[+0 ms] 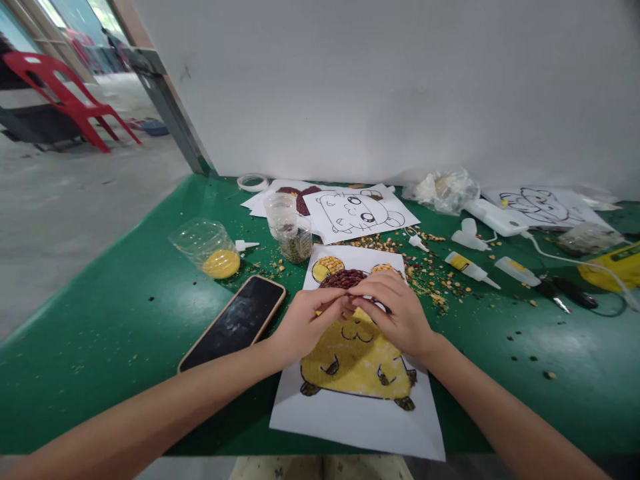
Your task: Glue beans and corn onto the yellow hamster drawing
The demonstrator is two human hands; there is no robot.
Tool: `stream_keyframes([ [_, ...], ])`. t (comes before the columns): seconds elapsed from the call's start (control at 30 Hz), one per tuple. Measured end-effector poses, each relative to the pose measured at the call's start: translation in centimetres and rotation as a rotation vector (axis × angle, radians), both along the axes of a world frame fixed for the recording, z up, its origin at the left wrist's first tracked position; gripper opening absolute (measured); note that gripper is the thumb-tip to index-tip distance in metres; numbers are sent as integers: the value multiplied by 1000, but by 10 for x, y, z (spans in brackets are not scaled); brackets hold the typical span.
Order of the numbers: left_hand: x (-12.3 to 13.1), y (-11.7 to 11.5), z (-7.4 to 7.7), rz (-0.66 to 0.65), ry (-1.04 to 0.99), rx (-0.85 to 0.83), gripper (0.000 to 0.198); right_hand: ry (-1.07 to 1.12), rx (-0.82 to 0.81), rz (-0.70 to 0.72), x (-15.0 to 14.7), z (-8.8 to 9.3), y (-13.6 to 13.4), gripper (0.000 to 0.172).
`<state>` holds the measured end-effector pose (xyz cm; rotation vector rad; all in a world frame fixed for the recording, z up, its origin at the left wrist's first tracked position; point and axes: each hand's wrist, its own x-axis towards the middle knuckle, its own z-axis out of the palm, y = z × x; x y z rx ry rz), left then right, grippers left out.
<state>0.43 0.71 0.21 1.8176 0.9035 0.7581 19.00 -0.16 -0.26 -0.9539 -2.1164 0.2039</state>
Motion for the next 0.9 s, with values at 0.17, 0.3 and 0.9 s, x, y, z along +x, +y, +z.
stream_keyframes([
  [0.17, 0, -1, 1, -18, 25, 36, 26, -2, -20, 0, 1, -1, 1, 9],
  [0.3, -1, -2, 3, -38, 13, 36, 25, -12, 9, 4, 2, 0, 1, 10],
  [0.9, 0, -2, -1, -7, 59, 151, 21, -17, 51, 39, 3, 0, 0, 10],
])
